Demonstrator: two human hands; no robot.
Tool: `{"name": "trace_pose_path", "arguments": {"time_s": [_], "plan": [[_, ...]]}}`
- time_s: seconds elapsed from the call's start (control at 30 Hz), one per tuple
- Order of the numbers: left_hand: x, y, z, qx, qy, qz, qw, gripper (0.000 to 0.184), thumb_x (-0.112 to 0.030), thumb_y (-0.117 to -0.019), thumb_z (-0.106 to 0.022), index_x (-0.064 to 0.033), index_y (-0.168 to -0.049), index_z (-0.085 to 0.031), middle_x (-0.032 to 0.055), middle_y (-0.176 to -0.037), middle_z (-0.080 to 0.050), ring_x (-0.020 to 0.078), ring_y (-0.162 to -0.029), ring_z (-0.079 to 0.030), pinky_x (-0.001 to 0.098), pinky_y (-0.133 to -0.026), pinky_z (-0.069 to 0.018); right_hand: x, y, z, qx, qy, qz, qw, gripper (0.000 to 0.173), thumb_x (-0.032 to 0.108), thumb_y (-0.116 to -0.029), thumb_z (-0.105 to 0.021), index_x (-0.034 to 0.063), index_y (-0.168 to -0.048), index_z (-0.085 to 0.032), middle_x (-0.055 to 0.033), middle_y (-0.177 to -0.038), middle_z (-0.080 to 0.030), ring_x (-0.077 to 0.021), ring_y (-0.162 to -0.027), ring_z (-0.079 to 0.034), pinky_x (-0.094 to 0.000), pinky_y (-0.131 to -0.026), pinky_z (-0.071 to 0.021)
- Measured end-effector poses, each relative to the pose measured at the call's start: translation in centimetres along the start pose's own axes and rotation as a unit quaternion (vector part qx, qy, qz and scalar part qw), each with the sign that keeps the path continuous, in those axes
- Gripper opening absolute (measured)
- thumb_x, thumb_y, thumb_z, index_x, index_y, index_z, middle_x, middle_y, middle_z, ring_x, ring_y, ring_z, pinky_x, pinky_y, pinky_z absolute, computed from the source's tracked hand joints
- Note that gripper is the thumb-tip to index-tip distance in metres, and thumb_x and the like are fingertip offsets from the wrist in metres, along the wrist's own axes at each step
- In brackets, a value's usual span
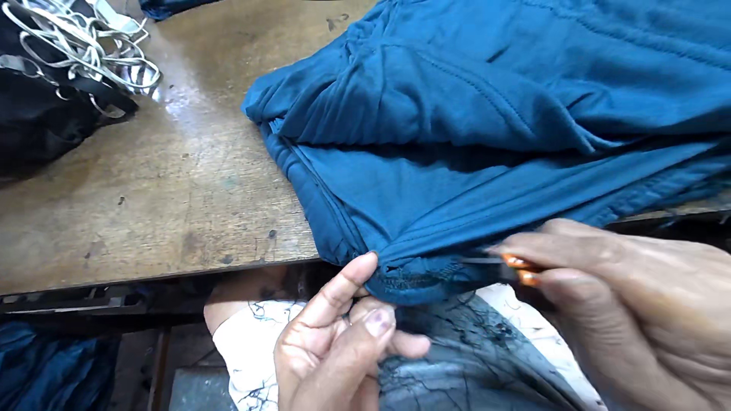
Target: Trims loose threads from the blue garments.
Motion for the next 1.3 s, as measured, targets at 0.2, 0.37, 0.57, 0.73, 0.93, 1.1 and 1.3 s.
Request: {"name": "trace_pose_path", "arguments": {"time_s": [0.2, 0.37, 0.57, 0.73, 0.93, 1.1, 1.3], "plan": [[0.9, -1.0, -0.3, -0.05, -0.077, -0.015, 0.996, 0.047, 0.014, -0.0805, -0.074, 0.0046, -0.126, -0.067, 0.0203, -0.094, -0.072, 0.0166, -0.07, -0.071, 0.0295, -0.066, -0.0631, -1.3, 1.0, 0.3, -0.01, -0.127, -0.082, 0.988, 0.039, 0.039, -0.1114, -0.039, 0.0134, -0.113, -0.068, 0.0095, -0.093, -0.065, 0.0046, -0.081, -0.06, -0.0132, -0.067, -0.0498], [1.0, -1.2, -0.8, 0.021, -0.225, -0.11, 0.968, 0.055, 0.009, -0.0886, -0.069, -0.0013, -0.14, -0.054, 0.0173, -0.101, -0.073, 0.0164, -0.079, -0.071, 0.0276, -0.072, -0.0604, -1.0, 1.2, -0.2, -0.003, -0.179, -0.142, 0.974, 0.029, 0.038, -0.0974, -0.067, 0.0139, -0.113, -0.068, 0.0133, -0.091, -0.065, 0.0068, -0.074, -0.057, -0.0091, -0.06, -0.0475], [0.5, -1.4, -1.2, 0.094, -0.263, -0.216, 0.936, 0.046, 0.003, -0.0976, -0.062, -0.0079, -0.142, -0.056, 0.0146, -0.116, -0.071, 0.0218, -0.083, -0.075, 0.0338, -0.069, -0.066, -0.6, 0.8, -0.7, -0.017, -0.164, -0.105, 0.981, 0.024, 0.029, -0.0924, -0.073, 0.0106, -0.108, -0.068, 0.01, -0.091, -0.066, 0.0057, -0.076, -0.06, -0.0097, -0.063, -0.0521], [1.0, -1.5, -1.2, 0.136, -0.217, -0.214, 0.943, 0.023, 0.0, -0.0998, -0.061, -0.0029, -0.119, -0.072, 0.0134, -0.112, -0.071, 0.0187, -0.08, -0.074, 0.0312, -0.068, -0.0659, 0.2, -0.1, -0.9, -0.037, -0.107, -0.028, 0.993, 0.015, 0.02, -0.0929, -0.07, 0.0064, -0.099, -0.069, 0.0043, -0.086, -0.065, 0.0032, -0.078, -0.06, -0.0104, -0.067, -0.0502], [1.2, -1.8, -0.7, 0.083, -0.171, -0.156, 0.969, 0.021, 0.0, -0.0935, -0.069, 0.0024, -0.114, -0.073, 0.0175, -0.104, -0.072, 0.0223, -0.082, -0.075, 0.0366, -0.075, -0.0665, 1.5, 0.8, -0.7, 0.02, -0.038, 0.063, 0.997, 0.013, 0.016, -0.0993, -0.056, 0.0105, -0.095, -0.066, -0.0008, -0.073, -0.057, -0.0095, -0.064, -0.053, -0.0227, -0.055, -0.0419], [1.9, -2.4, -0.8, 0.058, -0.171, -0.157, 0.971, 0.035, 0.01, -0.0741, -0.084, 0.0021, -0.106, -0.071, 0.0151, -0.098, -0.07, 0.0194, -0.077, -0.074, 0.0345, -0.071, -0.0669, 2.9, 1.6, -1.6, 0.072, -0.06, 0.098, 0.991, 0.016, 0.01, -0.1042, -0.049, 0.0073, -0.097, -0.062, -0.0046, -0.071, -0.05, -0.017, -0.062, -0.048, -0.0292, -0.053, -0.0375], [1.0, -1.6, -0.9, 0.05, -0.133, -0.098, 0.985, 0.05, 0.011, -0.0735, -0.083, 0.0022, -0.119, -0.064, 0.0181, -0.108, -0.071, 0.0225, -0.084, -0.076, 0.0369, -0.074, -0.0667, 1.2, 1.9, 0.0, 0.061, 0.036, 0.008, 0.997, 0.042, 0.044, -0.1084, -0.041, 0.0107, -0.12, -0.064, -0.0037, -0.082, -0.058, -0.0135, -0.071, -0.054, -0.0268, -0.059, -0.0433]]}}
Point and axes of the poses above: each hand's wrist, its own y-axis away from the middle knuckle, its own z-axis out of the back of the hand, x = y × z, the point moved 4 cm from there along -y, towards the middle knuckle
